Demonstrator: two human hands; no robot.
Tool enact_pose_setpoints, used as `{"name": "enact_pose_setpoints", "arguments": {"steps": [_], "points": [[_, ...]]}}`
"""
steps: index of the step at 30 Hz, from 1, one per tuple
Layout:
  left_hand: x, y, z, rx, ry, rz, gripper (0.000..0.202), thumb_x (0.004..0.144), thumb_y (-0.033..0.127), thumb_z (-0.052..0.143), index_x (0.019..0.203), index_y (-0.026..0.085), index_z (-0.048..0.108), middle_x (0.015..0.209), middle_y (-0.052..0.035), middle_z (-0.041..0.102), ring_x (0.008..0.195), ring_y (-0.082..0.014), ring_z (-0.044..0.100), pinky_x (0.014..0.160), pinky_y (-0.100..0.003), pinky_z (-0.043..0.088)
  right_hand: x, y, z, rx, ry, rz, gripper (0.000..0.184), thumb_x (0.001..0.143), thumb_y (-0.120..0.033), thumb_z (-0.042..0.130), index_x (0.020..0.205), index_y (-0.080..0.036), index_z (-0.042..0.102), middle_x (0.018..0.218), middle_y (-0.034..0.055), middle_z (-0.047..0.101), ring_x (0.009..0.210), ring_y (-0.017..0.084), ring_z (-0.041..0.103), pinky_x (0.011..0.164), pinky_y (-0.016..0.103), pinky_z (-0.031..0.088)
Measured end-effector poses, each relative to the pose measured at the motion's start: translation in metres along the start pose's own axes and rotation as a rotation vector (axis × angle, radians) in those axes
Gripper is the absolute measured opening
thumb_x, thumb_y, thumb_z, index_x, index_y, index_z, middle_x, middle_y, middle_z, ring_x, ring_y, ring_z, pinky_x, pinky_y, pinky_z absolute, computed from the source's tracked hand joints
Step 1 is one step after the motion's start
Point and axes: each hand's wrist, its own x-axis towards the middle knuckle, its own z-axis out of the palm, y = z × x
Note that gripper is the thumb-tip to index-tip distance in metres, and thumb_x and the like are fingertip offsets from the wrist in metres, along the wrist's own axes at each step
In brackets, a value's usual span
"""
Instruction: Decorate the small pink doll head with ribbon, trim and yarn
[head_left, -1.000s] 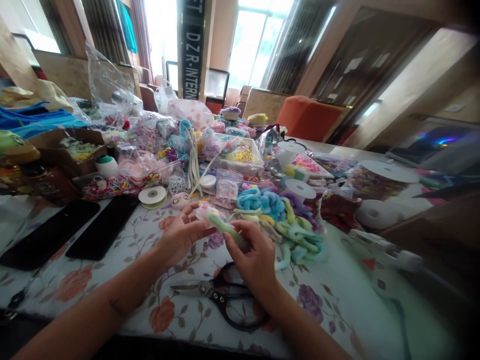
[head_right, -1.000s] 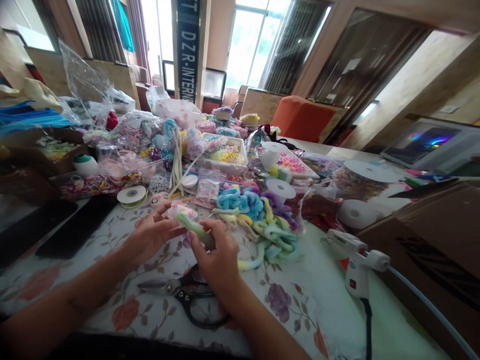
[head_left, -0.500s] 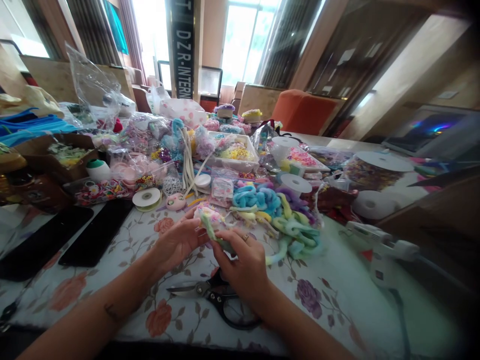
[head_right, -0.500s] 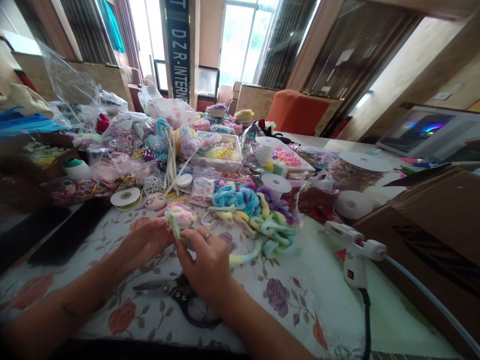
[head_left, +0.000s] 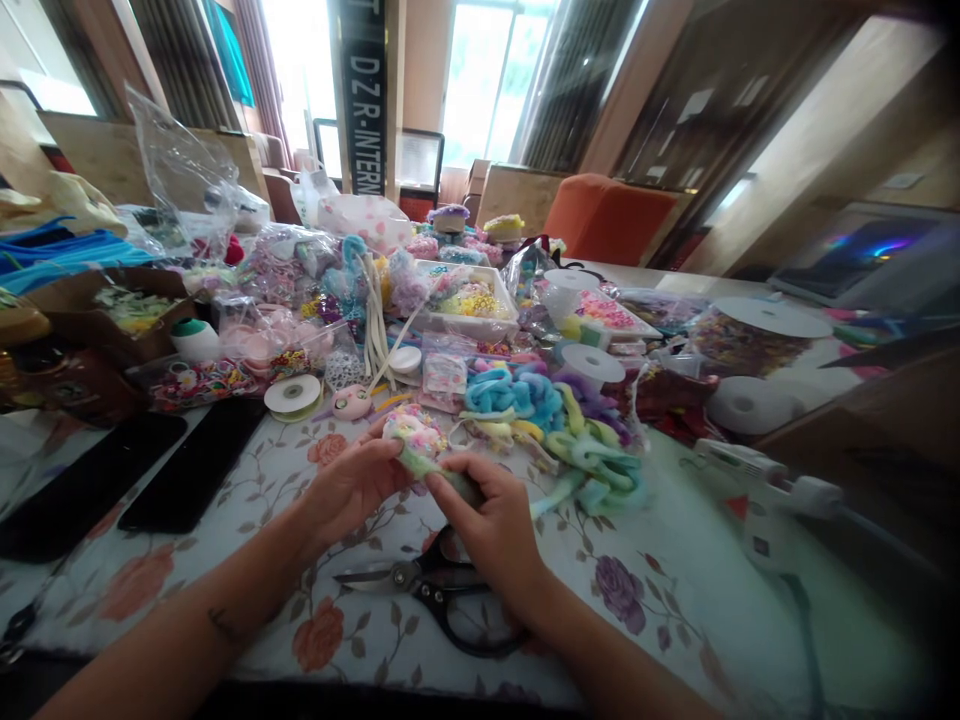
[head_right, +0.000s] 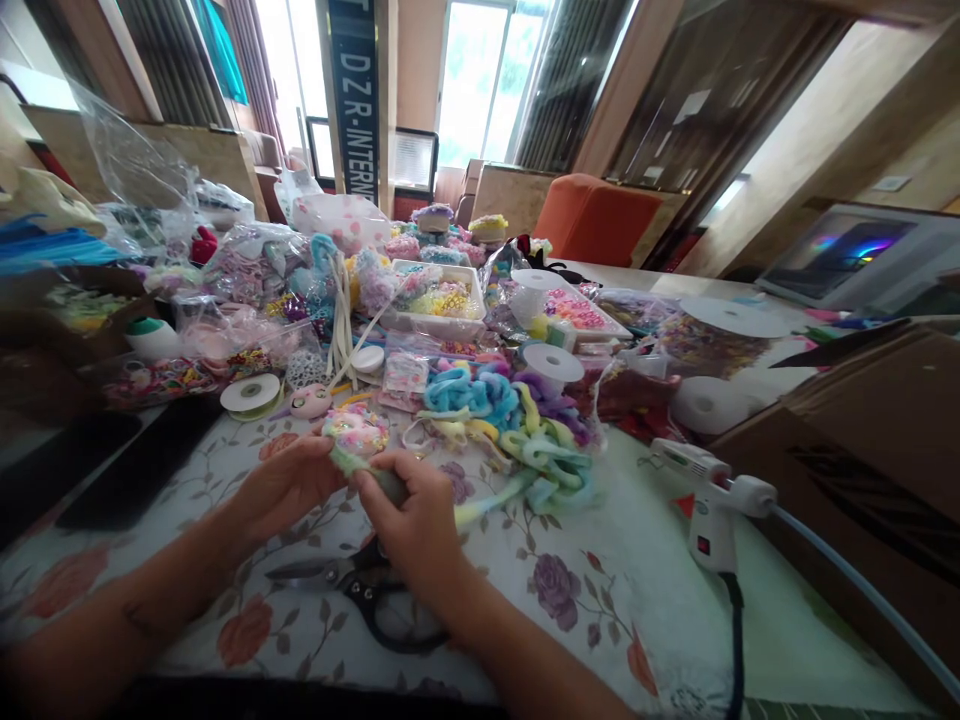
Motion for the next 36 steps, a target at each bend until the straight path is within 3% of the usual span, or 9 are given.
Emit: {"name": "enact_pose_setpoints", "arguments": {"steps": [6,17,27,36], "points": [[-0.001,0.0,0.0,0.017,0.001,-0.017,0.011,0.079,0.029,0.066,0.085,0.02,0.068,0.102,-0.0057,0.07,0.1,-0.025,0.064,0.085,-0.037,0.052,0.003,0.001,-0.001,0.019,0.008,0.065,0.016,0.081,-0.029,0.064,0.07,-0.018,0.063,0.058,-0.0031,0.055,0.052,0.011,0.048,0.048,0.021,0.038],[-0.001,-0.003,-0.002,-0.126,-0.056,-0.06,0.017,0.077,0.022,0.066,0.091,0.015,0.071,0.096,-0.0073,0.072,0.091,-0.021,0.065,0.082,-0.031,0.052,0.002,0.003,0.001,0.008,0.017,0.098,0.019,0.08,-0.031,0.062,0.067,-0.017,0.059,0.058,-0.0032,0.052,0.053,0.01,0.045,0.052,0.022,0.038],[-0.001,-0.004,-0.003,-0.158,-0.098,-0.07,0.018,0.081,0.021,0.062,0.095,0.013,0.071,0.096,-0.0091,0.073,0.087,-0.0203,0.066,0.077,-0.03,0.054,0.001,0.007,0.003,-0.056,0.041,0.044,0.017,0.08,-0.029,0.061,0.068,-0.017,0.059,0.059,-0.0024,0.056,0.055,0.011,0.05,0.054,0.022,0.039],[0.002,-0.005,-0.003,-0.158,-0.125,-0.04,0.019,0.086,0.02,0.057,0.101,0.015,0.066,0.104,-0.0095,0.071,0.091,-0.0219,0.066,0.083,-0.036,0.053,0.002,0.012,0.001,-0.174,0.055,-0.04,0.018,0.083,-0.031,0.06,0.07,-0.018,0.059,0.058,-0.0022,0.054,0.054,0.012,0.048,0.056,0.024,0.039]]}}
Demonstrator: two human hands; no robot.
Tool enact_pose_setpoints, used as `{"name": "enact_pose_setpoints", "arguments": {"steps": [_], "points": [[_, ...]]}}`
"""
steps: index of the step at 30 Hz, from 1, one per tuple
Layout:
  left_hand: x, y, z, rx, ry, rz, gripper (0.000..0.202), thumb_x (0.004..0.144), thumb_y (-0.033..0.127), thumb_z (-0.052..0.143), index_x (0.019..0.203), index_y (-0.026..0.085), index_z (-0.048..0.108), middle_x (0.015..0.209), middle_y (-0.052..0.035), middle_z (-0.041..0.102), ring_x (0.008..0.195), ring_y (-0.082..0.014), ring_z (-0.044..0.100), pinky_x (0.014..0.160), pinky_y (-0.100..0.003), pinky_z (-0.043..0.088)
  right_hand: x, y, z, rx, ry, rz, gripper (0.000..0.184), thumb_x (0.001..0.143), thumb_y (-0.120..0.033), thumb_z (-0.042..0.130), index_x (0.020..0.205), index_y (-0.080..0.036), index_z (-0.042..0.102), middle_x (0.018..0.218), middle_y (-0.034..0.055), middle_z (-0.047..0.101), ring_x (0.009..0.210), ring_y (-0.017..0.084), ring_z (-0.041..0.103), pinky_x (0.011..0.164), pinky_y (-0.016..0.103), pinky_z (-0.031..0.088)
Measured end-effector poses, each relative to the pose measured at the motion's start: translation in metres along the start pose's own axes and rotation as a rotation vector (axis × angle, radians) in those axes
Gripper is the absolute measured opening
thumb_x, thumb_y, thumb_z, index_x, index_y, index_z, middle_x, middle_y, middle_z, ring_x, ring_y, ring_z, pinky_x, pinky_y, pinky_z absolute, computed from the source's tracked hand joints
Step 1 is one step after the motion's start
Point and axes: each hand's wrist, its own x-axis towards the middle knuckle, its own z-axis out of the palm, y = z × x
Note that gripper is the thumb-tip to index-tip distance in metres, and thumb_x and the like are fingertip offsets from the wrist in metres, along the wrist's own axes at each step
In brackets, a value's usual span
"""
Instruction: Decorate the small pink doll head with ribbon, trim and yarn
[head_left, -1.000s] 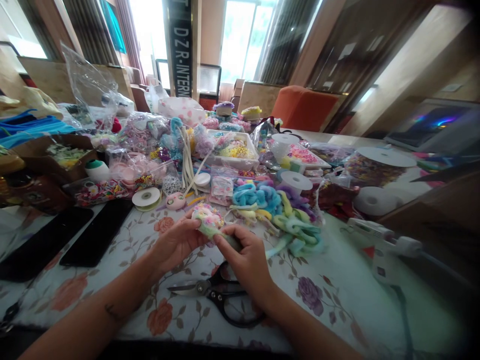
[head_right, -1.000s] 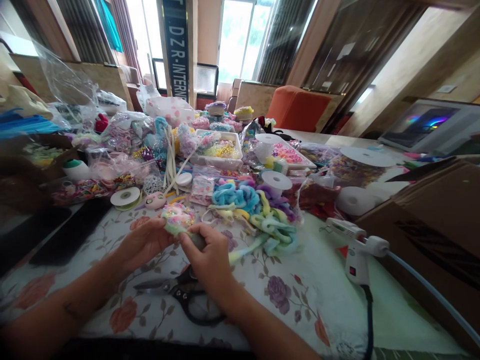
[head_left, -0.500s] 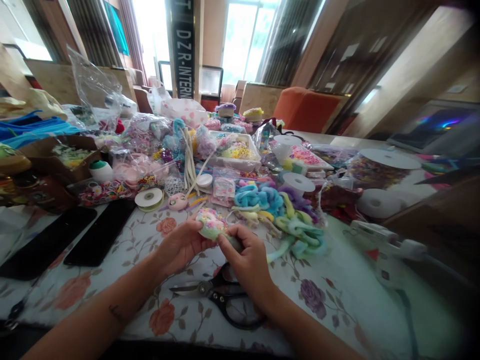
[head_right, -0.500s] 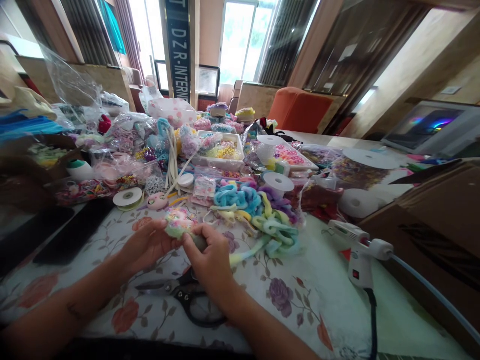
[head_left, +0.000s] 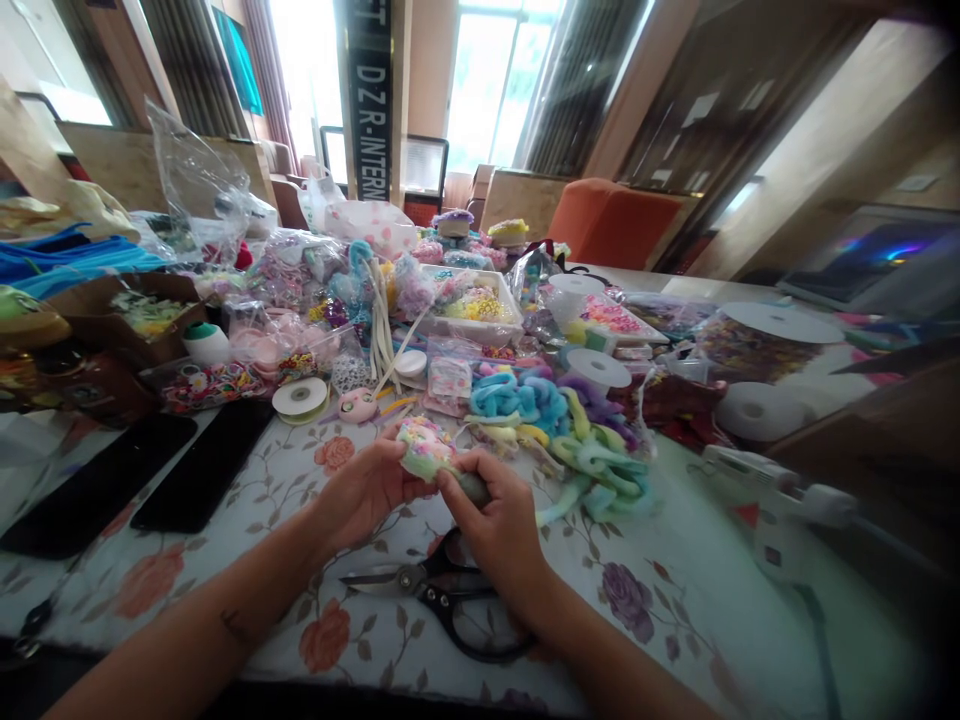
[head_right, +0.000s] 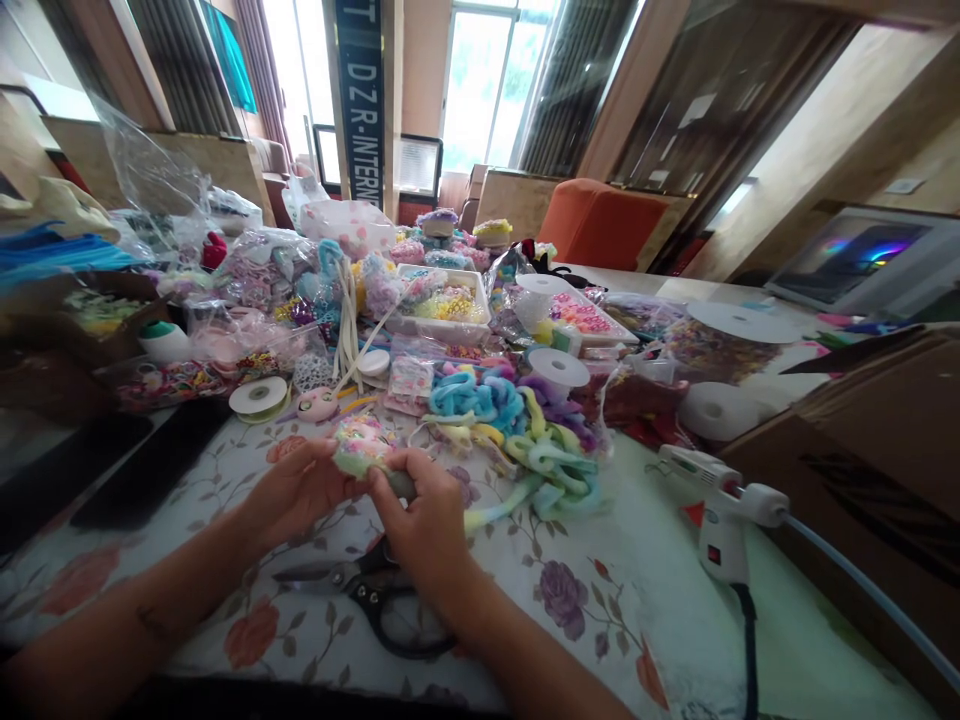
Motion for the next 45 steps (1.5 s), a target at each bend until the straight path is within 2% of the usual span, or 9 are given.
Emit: {"name": "enact_pose_setpoints", "arguments": {"steps": [5,8,13,17,20,26,36,42,45], "points": [[0.003,0.0,0.004,0.006,0.038,-0.008,0.016,0.082,0.019,0.06,0.099,0.017,0.062,0.099,-0.0077,0.071,0.085,-0.0208,0.067,0.079,-0.034,0.054,0.003,0.005,-0.005,-0.04,-0.016,-0.027,0.02,0.084,-0.033,0.06,0.071,-0.018,0.06,0.062,-0.0006,0.057,0.057,0.014,0.051,0.058,0.026,0.039],[0.007,0.001,0.012,0.008,0.114,-0.038,0.014,0.082,0.018,0.058,0.097,0.017,0.06,0.092,-0.0072,0.071,0.078,-0.0188,0.067,0.074,-0.031,0.055,0.007,0.008,-0.009,-0.001,-0.03,0.0,0.02,0.084,-0.033,0.06,0.071,-0.018,0.06,0.061,-0.0011,0.055,0.057,0.014,0.05,0.059,0.026,0.039],[0.023,0.004,0.033,0.058,0.29,-0.156,0.013,0.088,0.02,0.05,0.089,0.011,0.06,0.076,-0.0091,0.067,0.061,-0.0155,0.064,0.062,-0.026,0.055,0.018,0.015,-0.015,0.199,-0.015,0.167,0.024,0.082,-0.037,0.062,0.068,-0.018,0.058,0.061,-0.0017,0.055,0.058,0.013,0.049,0.058,0.024,0.04],[0.034,0.005,0.044,0.079,0.363,-0.2,0.017,0.09,0.02,0.049,0.088,0.008,0.061,0.075,-0.0109,0.067,0.063,-0.0174,0.067,0.057,-0.023,0.054,0.023,0.023,-0.016,0.359,-0.029,0.346,0.029,0.08,-0.044,0.065,0.07,-0.018,0.058,0.054,-0.004,0.051,0.047,0.01,0.041,0.045,0.021,0.033],[0.036,0.004,0.043,0.06,0.367,-0.205,0.016,0.09,0.02,0.05,0.089,0.009,0.062,0.075,-0.0104,0.068,0.063,-0.0173,0.067,0.059,-0.024,0.056,0.023,0.028,-0.015,0.435,-0.036,0.403,0.031,0.078,-0.047,0.066,0.071,-0.018,0.056,0.051,-0.0058,0.047,0.044,0.009,0.037,0.041,0.019,0.03],[0.034,0.0,0.029,0.032,0.347,-0.238,0.019,0.09,0.022,0.05,0.089,0.009,0.063,0.074,-0.0116,0.069,0.064,-0.0172,0.068,0.06,-0.023,0.056,0.022,0.029,-0.011,0.409,-0.053,0.367,0.029,0.08,-0.044,0.065,0.07,-0.018,0.056,0.051,-0.0063,0.042,0.046,0.008,0.031,0.04,0.02,0.024],[0.028,-0.003,0.023,0.044,0.2,-0.232,0.035,0.095,0.036,0.046,0.096,0.007,0.066,0.084,-0.013,0.07,0.072,-0.0183,0.068,0.075,-0.03,0.057,0.02,0.032,-0.009,0.436,-0.058,0.353,0.028,0.081,-0.042,0.065,0.068,-0.019,0.055,0.054,-0.0052,0.043,0.049,0.01,0.036,0.044,0.022,0.029],[0.029,-0.003,0.022,0.066,0.226,-0.225,0.028,0.096,0.03,0.046,0.094,0.008,0.065,0.08,-0.0104,0.069,0.067,-0.0151,0.067,0.066,-0.024,0.056,0.022,0.034,-0.009,0.424,-0.056,0.342,0.028,0.081,-0.044,0.064,0.072,-0.018,0.059,0.053,-0.0058,0.043,0.048,0.01,0.036,0.045,0.023,0.029],[0.028,-0.003,0.022,0.064,0.231,-0.241,0.031,0.096,0.032,0.045,0.094,0.008,0.064,0.077,-0.0102,0.068,0.062,-0.0151,0.066,0.062,-0.023,0.055,0.022,0.032,-0.011,0.359,-0.016,0.291,0.027,0.081,-0.044,0.063,0.081,-0.017,0.061,0.063,-0.0026,0.053,0.052,0.011,0.042,0.049,0.024,0.034]]}}
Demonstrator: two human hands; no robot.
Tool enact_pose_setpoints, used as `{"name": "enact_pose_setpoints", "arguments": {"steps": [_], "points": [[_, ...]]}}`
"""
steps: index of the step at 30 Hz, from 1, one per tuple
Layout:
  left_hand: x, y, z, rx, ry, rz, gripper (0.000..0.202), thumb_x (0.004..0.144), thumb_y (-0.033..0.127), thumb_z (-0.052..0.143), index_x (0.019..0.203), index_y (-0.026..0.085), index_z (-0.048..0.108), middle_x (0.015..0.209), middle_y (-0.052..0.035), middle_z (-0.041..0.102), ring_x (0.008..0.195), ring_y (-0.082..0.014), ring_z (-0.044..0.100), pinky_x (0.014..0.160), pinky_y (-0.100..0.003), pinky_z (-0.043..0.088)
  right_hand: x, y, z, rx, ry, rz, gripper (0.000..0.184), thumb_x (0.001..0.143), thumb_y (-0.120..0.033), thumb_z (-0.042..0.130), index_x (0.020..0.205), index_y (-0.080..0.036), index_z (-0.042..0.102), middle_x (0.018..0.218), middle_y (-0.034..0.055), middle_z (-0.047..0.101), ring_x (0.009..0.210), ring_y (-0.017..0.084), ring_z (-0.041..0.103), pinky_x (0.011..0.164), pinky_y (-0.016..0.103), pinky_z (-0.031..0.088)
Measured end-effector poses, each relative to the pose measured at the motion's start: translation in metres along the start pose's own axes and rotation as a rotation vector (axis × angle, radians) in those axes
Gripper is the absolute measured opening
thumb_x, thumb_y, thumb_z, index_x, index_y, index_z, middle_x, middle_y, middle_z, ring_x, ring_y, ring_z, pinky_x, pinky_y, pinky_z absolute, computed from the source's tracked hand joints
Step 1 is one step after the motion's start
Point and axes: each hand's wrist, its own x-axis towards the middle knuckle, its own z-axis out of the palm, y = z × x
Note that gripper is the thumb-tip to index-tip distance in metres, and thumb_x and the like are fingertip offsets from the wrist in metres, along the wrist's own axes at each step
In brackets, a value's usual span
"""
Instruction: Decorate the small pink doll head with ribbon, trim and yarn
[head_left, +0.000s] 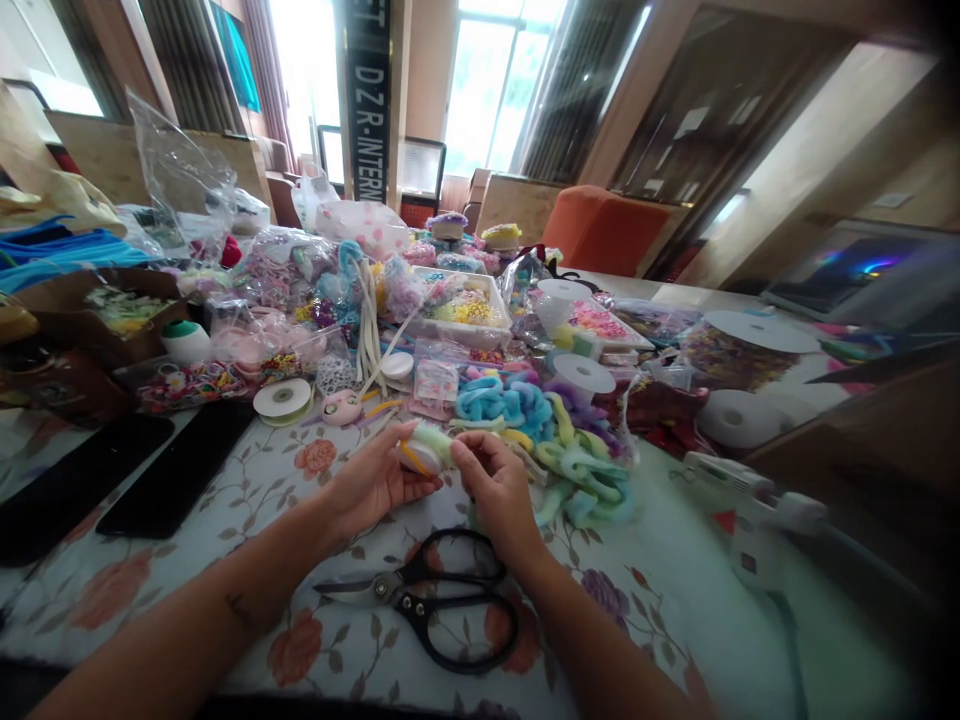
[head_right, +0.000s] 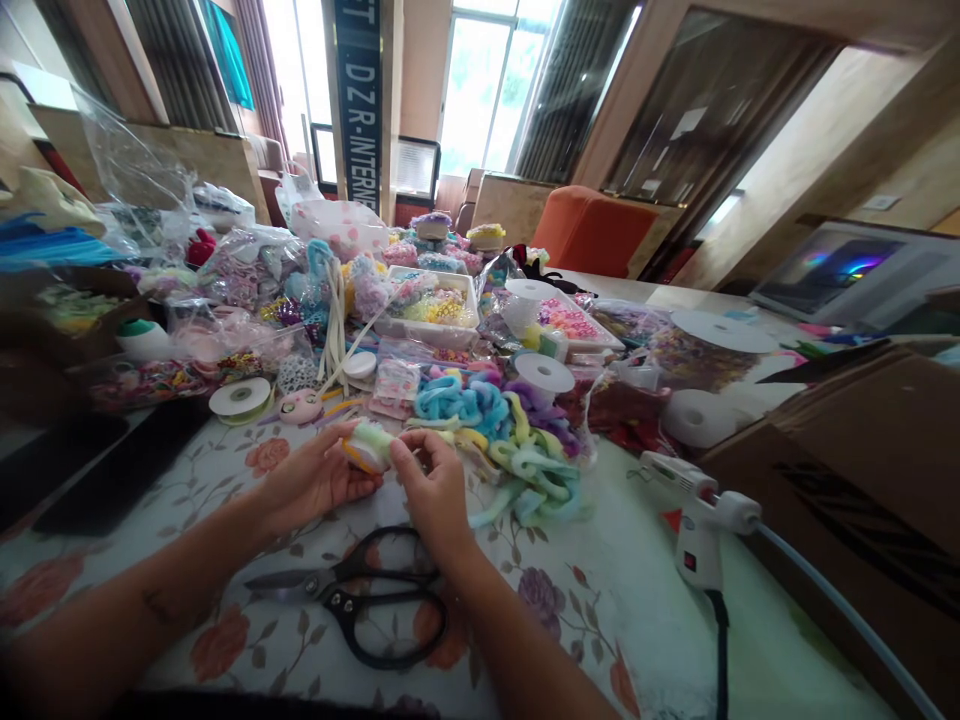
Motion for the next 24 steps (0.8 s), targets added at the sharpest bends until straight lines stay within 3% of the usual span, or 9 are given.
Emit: {"name": "enact_pose_setpoints", "arguments": {"steps": [4,7,13,24], "points": [[-0.0026,-0.0015,0.0019,0.029,-0.009,-0.035,0.033,0.095,0.033,0.046,0.091,0.007,0.065,0.073,-0.0098,0.067,0.061,-0.0155,0.066,0.061,-0.024,0.056,-0.0035,-0.0053,0.0013,-0.163,0.042,-0.183,0.019,0.08,-0.037,0.066,0.082,-0.019,0.063,0.083,0.0026,0.062,0.066,0.014,0.049,0.062,0.027,0.042],[-0.0034,-0.0037,0.0025,0.059,-0.027,-0.054,0.033,0.094,0.034,0.047,0.089,0.008,0.066,0.074,-0.0094,0.066,0.06,-0.0155,0.065,0.062,-0.026,0.056,-0.0048,-0.0076,0.0027,-0.173,0.029,-0.244,0.016,0.083,-0.034,0.064,0.076,-0.019,0.062,0.081,0.0018,0.059,0.066,0.014,0.048,0.063,0.027,0.041],[-0.0033,-0.0071,0.0002,0.084,-0.06,-0.059,0.034,0.092,0.038,0.048,0.088,0.009,0.065,0.073,-0.0103,0.067,0.059,-0.0175,0.066,0.058,-0.026,0.055,-0.0038,-0.0079,0.0021,-0.082,-0.028,-0.174,0.024,0.086,-0.035,0.061,0.069,-0.019,0.058,0.073,0.0005,0.052,0.064,0.014,0.047,0.058,0.026,0.04],[-0.0048,-0.0075,0.0013,0.093,-0.094,-0.02,0.029,0.09,0.033,0.048,0.083,0.01,0.063,0.07,-0.0085,0.063,0.057,-0.0175,0.065,0.049,-0.022,0.047,-0.0062,-0.0047,0.0059,-0.066,-0.013,-0.141,0.024,0.086,-0.036,0.059,0.07,-0.019,0.054,0.068,-0.0012,0.049,0.06,0.012,0.045,0.054,0.024,0.038]]}}
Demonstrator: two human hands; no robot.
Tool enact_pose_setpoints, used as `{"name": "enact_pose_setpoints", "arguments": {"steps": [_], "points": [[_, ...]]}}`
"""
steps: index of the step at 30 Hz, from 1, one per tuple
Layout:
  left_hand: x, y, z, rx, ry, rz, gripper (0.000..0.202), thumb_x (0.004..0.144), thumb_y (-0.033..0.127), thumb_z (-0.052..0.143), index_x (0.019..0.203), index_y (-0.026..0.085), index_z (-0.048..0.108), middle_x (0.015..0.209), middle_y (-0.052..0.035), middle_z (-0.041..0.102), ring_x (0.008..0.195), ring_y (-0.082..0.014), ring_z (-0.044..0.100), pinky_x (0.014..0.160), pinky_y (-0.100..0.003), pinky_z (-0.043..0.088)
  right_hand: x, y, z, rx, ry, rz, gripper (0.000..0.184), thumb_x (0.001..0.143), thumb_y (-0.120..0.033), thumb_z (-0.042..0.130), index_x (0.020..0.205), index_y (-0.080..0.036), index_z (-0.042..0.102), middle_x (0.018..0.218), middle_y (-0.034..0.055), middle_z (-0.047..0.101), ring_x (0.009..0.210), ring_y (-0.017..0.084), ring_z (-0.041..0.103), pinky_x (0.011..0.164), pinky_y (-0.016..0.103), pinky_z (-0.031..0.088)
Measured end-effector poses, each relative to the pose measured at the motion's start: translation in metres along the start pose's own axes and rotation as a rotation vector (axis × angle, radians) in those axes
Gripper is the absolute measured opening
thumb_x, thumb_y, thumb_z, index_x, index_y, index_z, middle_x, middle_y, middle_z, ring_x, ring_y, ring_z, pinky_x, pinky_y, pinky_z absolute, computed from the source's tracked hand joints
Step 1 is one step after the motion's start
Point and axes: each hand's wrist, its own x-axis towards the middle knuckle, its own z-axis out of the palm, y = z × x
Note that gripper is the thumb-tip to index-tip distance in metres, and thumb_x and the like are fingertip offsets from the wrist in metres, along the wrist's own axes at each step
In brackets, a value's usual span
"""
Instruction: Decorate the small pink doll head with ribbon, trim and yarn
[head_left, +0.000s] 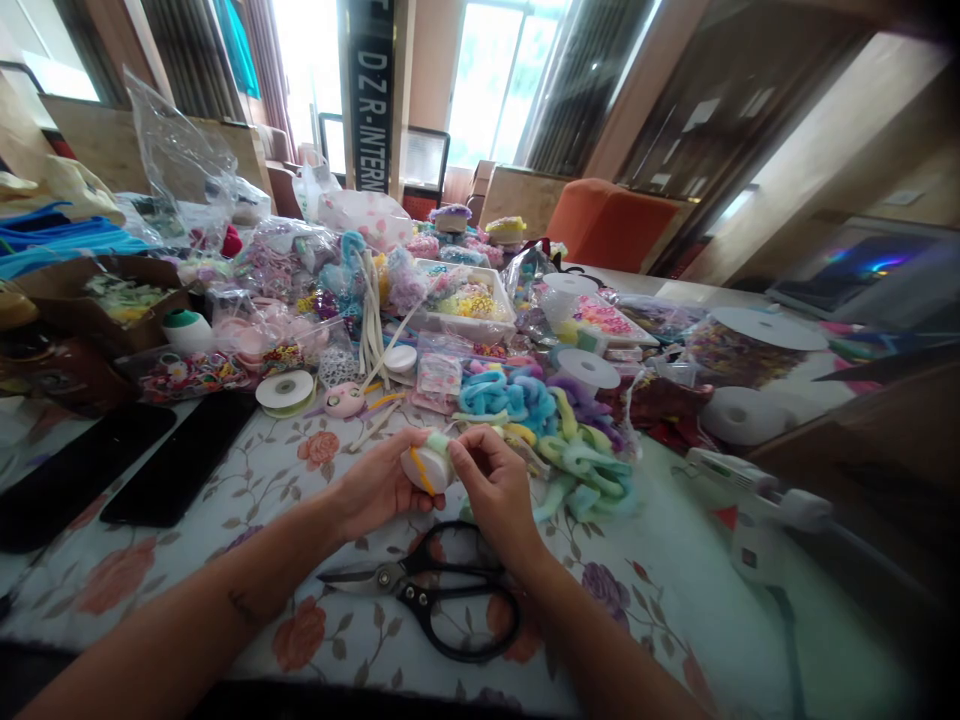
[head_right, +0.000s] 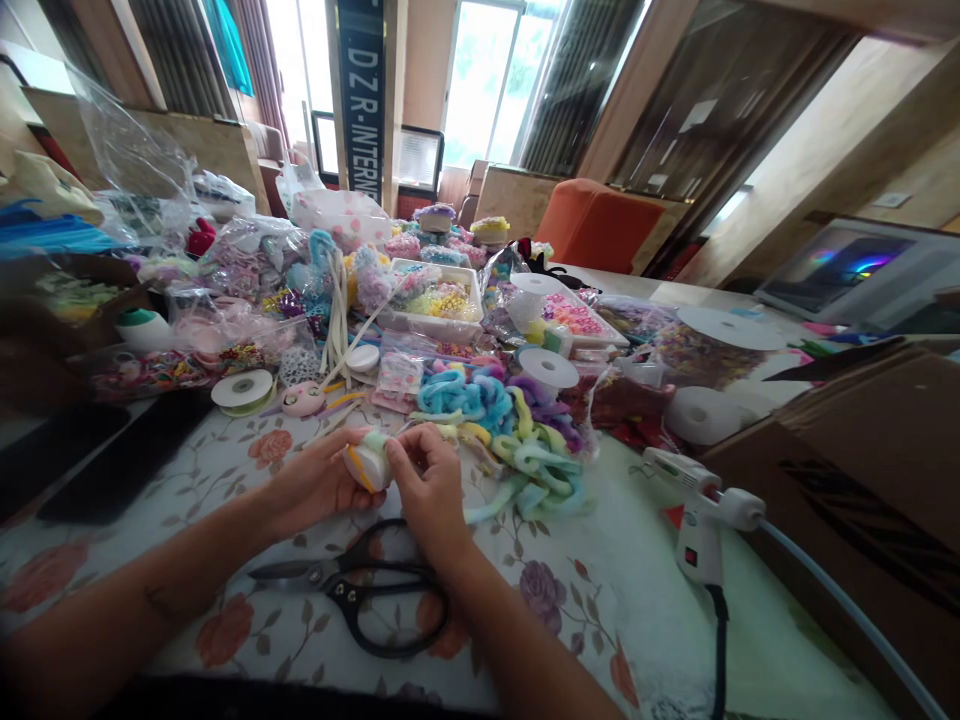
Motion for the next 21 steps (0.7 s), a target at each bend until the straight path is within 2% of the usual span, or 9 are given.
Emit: {"name": "enact_pose_setpoints", "arguments": {"steps": [9,15,21], "points": [[0.002,-0.002,-0.003,0.016,0.019,0.001,0.029,0.087,0.031,0.048,0.077,0.01,0.064,0.064,-0.0084,0.062,0.052,-0.0159,0.061,0.047,-0.022,0.044,-0.005,0.002,0.003,0.006,-0.004,-0.034,0.022,0.087,-0.033,0.058,0.071,-0.02,0.053,0.071,-0.0011,0.051,0.064,0.013,0.048,0.057,0.025,0.041],[0.003,0.0,-0.003,0.0,0.025,-0.026,0.028,0.086,0.031,0.047,0.08,0.01,0.064,0.065,-0.008,0.063,0.053,-0.0167,0.062,0.048,-0.023,0.044,-0.004,0.001,0.001,0.005,-0.014,-0.055,0.021,0.087,-0.032,0.058,0.071,-0.019,0.055,0.073,-0.0001,0.05,0.067,0.014,0.048,0.06,0.027,0.04],[0.003,-0.003,-0.001,0.117,0.128,0.084,0.022,0.086,0.032,0.051,0.083,0.013,0.06,0.068,-0.0045,0.062,0.053,-0.0133,0.059,0.047,-0.022,0.042,-0.003,-0.007,-0.006,-0.12,-0.003,-0.146,0.008,0.081,-0.025,0.061,0.087,-0.02,0.06,0.092,0.0027,0.055,0.072,0.015,0.051,0.064,0.028,0.042]]}}
